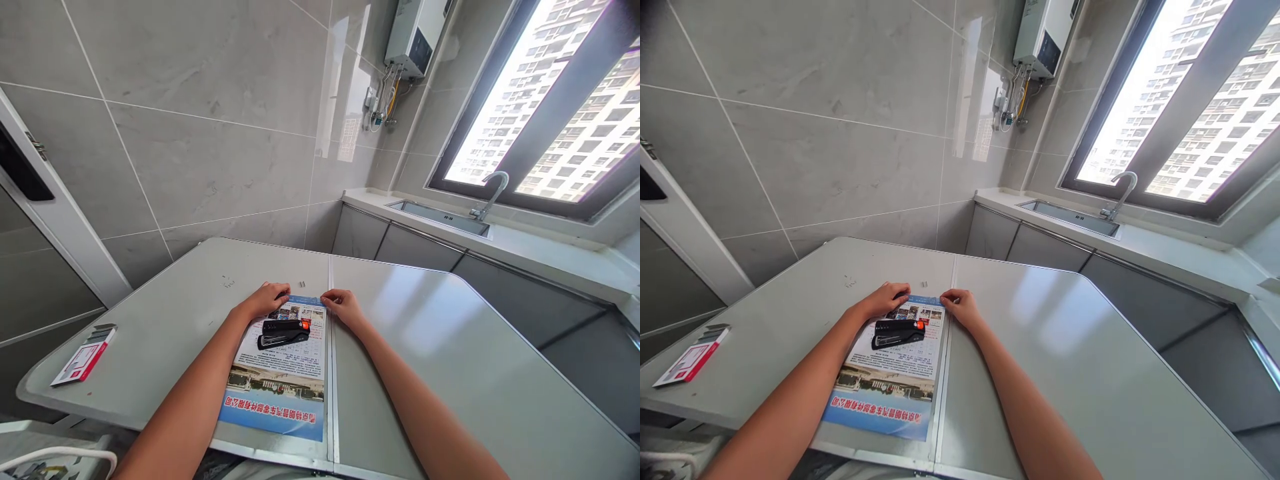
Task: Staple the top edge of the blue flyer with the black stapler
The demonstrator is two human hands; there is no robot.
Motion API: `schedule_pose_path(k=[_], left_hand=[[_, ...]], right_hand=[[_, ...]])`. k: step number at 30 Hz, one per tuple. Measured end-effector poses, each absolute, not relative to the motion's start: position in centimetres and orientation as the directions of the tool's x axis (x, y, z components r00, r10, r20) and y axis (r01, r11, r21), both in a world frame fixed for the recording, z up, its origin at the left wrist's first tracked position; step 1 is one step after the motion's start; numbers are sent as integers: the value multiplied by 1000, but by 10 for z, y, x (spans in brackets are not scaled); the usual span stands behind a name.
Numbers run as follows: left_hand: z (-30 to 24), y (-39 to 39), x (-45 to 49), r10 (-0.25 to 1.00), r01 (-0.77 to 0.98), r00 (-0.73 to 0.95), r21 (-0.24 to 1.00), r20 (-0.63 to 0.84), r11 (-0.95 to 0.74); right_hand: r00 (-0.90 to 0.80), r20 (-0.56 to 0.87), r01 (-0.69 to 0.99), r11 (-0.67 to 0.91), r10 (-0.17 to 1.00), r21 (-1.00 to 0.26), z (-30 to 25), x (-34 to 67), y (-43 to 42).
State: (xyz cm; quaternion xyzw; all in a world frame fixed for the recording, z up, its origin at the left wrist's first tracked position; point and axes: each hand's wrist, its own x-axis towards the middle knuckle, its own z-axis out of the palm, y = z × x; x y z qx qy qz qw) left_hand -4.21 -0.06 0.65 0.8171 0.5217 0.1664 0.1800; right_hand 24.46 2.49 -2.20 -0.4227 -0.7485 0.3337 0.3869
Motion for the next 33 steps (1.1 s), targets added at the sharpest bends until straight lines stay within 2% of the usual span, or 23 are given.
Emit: schedule_pose_path(k=[6, 13, 21, 24, 28, 30, 33], left_hand=[[11, -4, -40, 921, 783, 380, 500, 85, -369], [6, -3, -42, 889, 764, 429, 461, 162, -452], [7, -4, -42, 885, 777, 441, 429, 150, -460], [7, -3, -43, 889, 775, 434, 442, 146, -451], [6, -3, -45, 903, 776, 412, 474, 119, -417], [4, -2, -46, 900, 776, 415, 464, 137, -428], [0, 0, -47, 884, 774, 429, 428, 187, -467]], right_hand=[[-375, 279, 370, 419, 884, -829, -19, 230, 27], [-439, 239, 413, 431, 866, -803, -10, 217, 34], [-507, 207, 456, 464, 837, -759, 1, 194, 39], [-428, 233, 456, 431, 874, -779, 6, 200, 45], [-202, 230, 521, 303, 952, -798, 6, 249, 58], [-113, 208, 582, 235, 972, -779, 2, 288, 59], [-82, 189, 658, 196, 979, -728, -6, 353, 49]])
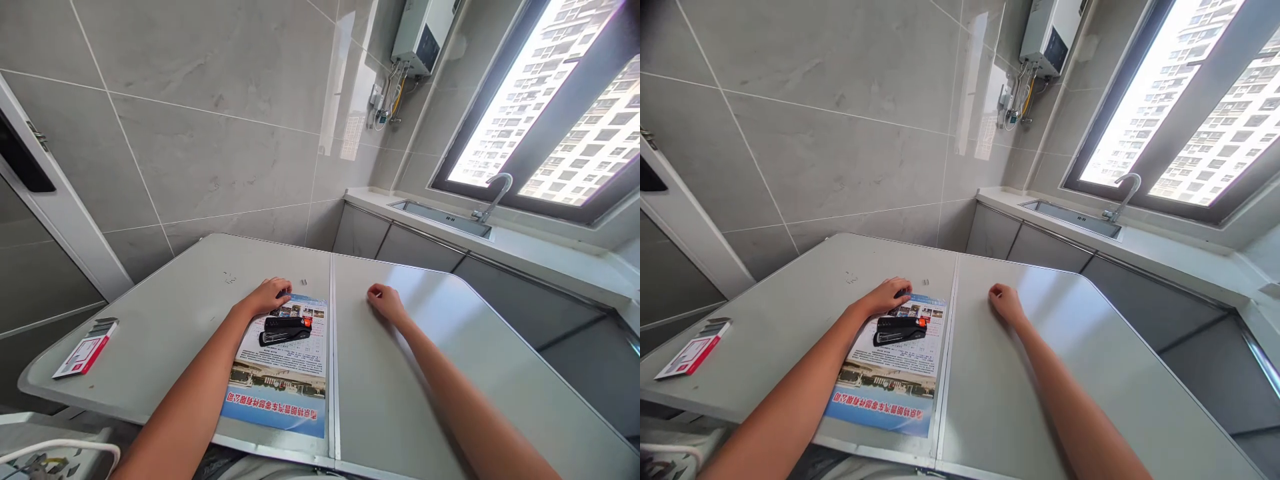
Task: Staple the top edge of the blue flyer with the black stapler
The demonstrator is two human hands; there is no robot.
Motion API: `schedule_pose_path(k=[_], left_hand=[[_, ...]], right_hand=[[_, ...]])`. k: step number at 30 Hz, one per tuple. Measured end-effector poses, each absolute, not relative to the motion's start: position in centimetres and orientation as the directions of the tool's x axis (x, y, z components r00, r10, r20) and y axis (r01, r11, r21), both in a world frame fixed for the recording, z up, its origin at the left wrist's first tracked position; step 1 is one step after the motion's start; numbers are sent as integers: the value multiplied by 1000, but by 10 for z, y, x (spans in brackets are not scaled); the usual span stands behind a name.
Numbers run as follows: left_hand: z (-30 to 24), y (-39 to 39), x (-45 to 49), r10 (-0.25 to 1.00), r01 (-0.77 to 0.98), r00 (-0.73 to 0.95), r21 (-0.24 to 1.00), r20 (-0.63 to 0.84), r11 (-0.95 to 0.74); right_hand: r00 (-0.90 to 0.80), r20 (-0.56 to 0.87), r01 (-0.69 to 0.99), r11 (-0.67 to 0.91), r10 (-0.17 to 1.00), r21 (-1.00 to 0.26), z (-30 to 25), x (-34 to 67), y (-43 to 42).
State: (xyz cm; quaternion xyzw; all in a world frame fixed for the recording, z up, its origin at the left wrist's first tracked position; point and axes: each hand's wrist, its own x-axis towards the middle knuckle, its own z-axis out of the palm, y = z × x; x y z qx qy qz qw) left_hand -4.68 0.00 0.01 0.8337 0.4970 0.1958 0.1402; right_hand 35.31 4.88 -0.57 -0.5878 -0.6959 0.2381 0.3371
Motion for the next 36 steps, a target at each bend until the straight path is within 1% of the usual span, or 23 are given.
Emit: schedule_pose_path(k=[3, 4, 6, 9, 11, 15, 17, 20, 24, 26, 30, 32, 33, 36], left_hand=[[-2, 1, -47, 878, 777, 429, 410, 212, -479], [-3, 1, -48, 878, 778, 427, 407, 215, -478], [-3, 1, -47, 879, 782, 425, 401, 217, -477], [-3, 0, -46, 884, 796, 415, 385, 213, -467], [-4, 0, -44, 886, 807, 412, 368, 210, -462], [-6, 2, -39, 886, 822, 412, 332, 212, -462], [-8, 4, -37, 884, 825, 416, 321, 215, -466], [-12, 6, -34, 883, 829, 421, 308, 207, -468], [-19, 10, -33, 890, 838, 409, 303, 199, -453], [-21, 11, -33, 893, 840, 403, 306, 202, -448], [-24, 12, -34, 896, 839, 394, 317, 204, -442], [-25, 11, -35, 896, 836, 393, 327, 205, -441], [-25, 11, -36, 896, 834, 393, 332, 205, -441], [-26, 12, -37, 897, 827, 393, 348, 203, -441]], right_hand=[[-95, 158, 692, 180, 983, -699, -12, 419, 31], [-74, 162, 707, 166, 984, -687, -14, 440, 25], [18, 214, 769, 123, 977, -628, -20, 477, 18], [99, 197, 773, 49, 975, -632, -30, 508, 13], [79, 169, 778, 45, 982, -627, -35, 509, 14], [-21, 211, 829, 135, 977, -543, -41, 490, 19], [-42, 223, 837, 156, 974, -524, -41, 484, 19], [-51, 235, 829, 173, 971, -532, -38, 482, 17], [-23, 341, 788, 227, 940, -573, -27, 460, 7], [-52, 374, 764, 278, 926, -582, -24, 431, -3], [-223, 345, 690, 398, 912, -604, -25, 348, -33], [-375, 279, 584, 459, 884, -670, -25, 308, -49], [-400, 258, 553, 456, 880, -697, -25, 292, -56], [-355, 241, 533, 408, 903, -742, -23, 259, -69]])
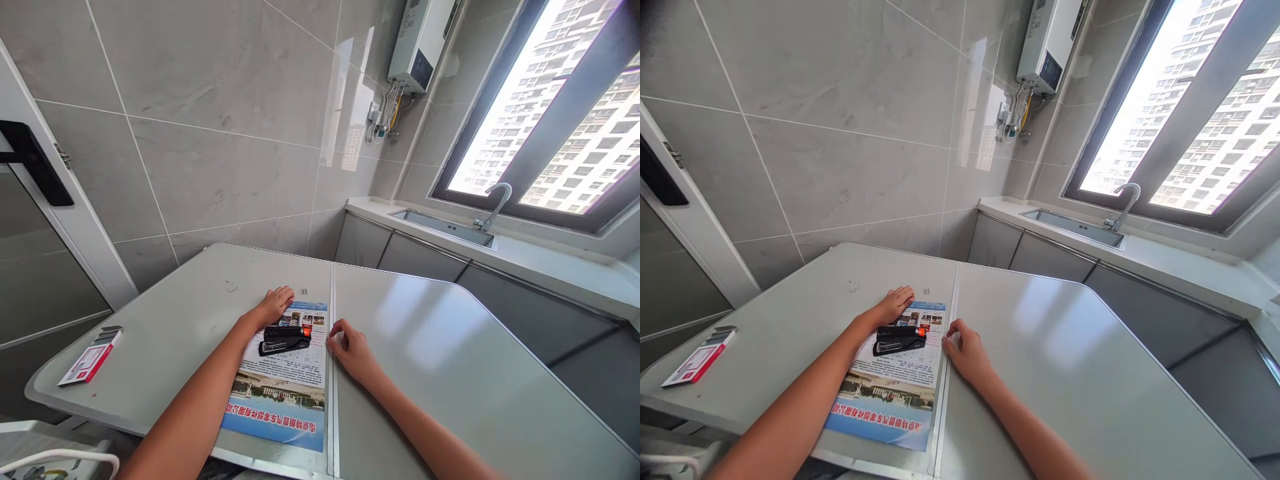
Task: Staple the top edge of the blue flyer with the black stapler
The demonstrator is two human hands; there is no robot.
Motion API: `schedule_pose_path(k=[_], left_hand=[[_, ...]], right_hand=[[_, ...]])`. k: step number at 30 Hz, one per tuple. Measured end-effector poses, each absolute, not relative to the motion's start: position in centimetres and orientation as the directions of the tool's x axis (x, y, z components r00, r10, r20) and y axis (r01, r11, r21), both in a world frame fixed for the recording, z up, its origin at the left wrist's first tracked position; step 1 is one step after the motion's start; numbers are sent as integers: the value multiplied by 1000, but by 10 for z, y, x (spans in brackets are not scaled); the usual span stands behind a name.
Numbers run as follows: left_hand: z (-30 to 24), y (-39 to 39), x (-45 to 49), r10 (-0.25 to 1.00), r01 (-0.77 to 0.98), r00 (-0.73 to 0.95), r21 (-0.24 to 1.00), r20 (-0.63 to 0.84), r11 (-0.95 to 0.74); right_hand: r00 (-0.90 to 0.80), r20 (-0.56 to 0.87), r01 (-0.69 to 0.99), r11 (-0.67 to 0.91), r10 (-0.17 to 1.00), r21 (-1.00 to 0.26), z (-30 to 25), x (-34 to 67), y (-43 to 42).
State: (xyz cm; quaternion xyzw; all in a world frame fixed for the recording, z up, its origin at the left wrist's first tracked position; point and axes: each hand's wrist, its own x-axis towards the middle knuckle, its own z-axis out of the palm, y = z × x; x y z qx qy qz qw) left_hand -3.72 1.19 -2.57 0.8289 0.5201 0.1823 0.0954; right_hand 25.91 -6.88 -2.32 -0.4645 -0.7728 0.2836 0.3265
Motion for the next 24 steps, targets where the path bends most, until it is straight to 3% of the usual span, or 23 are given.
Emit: schedule_pose_path(k=[11, 24], left_hand=[[-23, 13, -37, 907, 814, 375, 398, 193, -422], [-8, 2, -22, 886, 770, 433, 444, 164, -458]], right_hand=[[-514, 212, 516, 497, 831, -698, -22, 242, -80], [-451, 177, 457, 396, 875, -796, -8, 268, -71]])
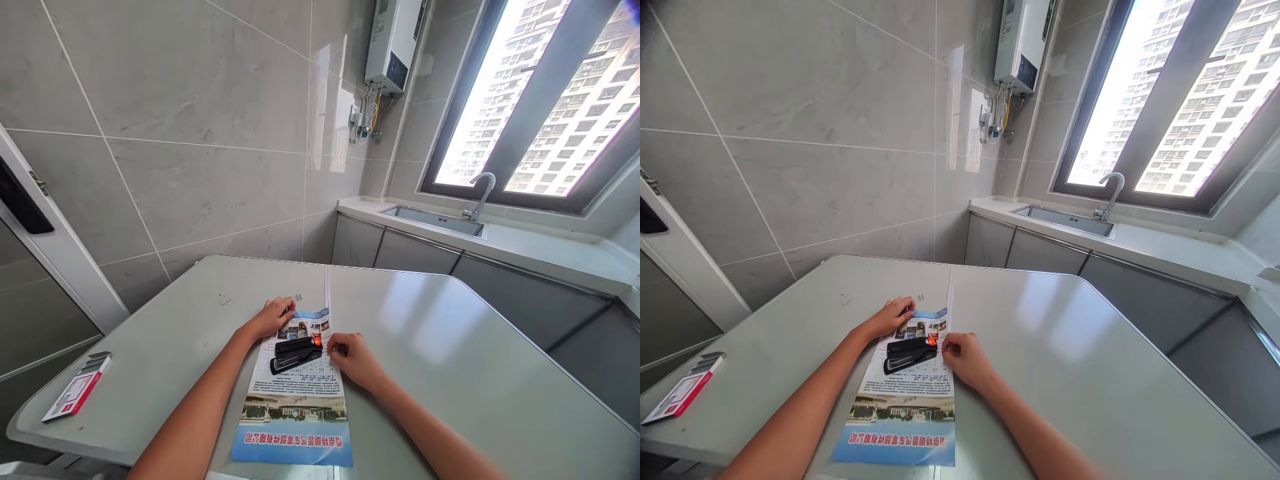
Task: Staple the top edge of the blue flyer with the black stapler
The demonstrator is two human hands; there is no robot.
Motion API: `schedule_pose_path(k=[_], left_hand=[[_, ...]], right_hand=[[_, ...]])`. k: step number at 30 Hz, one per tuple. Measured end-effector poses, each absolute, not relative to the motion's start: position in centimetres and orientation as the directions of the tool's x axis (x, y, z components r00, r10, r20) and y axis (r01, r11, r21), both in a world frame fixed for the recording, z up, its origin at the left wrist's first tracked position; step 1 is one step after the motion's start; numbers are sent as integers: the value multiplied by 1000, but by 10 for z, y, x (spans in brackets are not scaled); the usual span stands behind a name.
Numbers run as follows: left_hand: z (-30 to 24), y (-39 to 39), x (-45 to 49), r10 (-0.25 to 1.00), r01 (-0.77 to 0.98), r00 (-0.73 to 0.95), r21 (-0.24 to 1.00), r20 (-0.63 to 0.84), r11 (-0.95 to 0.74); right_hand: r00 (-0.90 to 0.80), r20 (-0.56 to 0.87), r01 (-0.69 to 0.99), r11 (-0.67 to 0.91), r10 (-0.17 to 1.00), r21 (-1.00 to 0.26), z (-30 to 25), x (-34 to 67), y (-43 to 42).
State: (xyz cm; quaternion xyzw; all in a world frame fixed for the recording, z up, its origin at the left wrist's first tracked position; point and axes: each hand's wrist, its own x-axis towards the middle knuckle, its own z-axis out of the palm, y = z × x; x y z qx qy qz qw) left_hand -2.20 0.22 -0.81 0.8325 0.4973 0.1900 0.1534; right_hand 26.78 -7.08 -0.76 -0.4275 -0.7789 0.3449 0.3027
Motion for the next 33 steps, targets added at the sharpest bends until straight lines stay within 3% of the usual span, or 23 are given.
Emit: schedule_pose_path(k=[5, 10, 21, 26, 33], left_hand=[[-12, -2, 2, 884, 777, 429, 423, 186, -466], [-17, -3, 26, 882, 834, 423, 292, 206, -469], [-19, 3, 31, 881, 884, 386, 164, 273, -438], [-21, 10, 15, 911, 915, 262, 216, 319, -340], [-35, 15, 4, 904, 895, 363, 185, 225, -406]], right_hand=[[-473, 135, 467, 378, 870, -799, -1, 287, -61], [-536, 3, 508, 325, 844, -798, 0, 305, -49], [-468, -264, 457, -24, 843, -889, 5, 319, -44], [-453, -250, 493, 7, 856, -870, 12, 342, -35], [-441, -240, 578, 69, 865, -813, 17, 371, -23]])
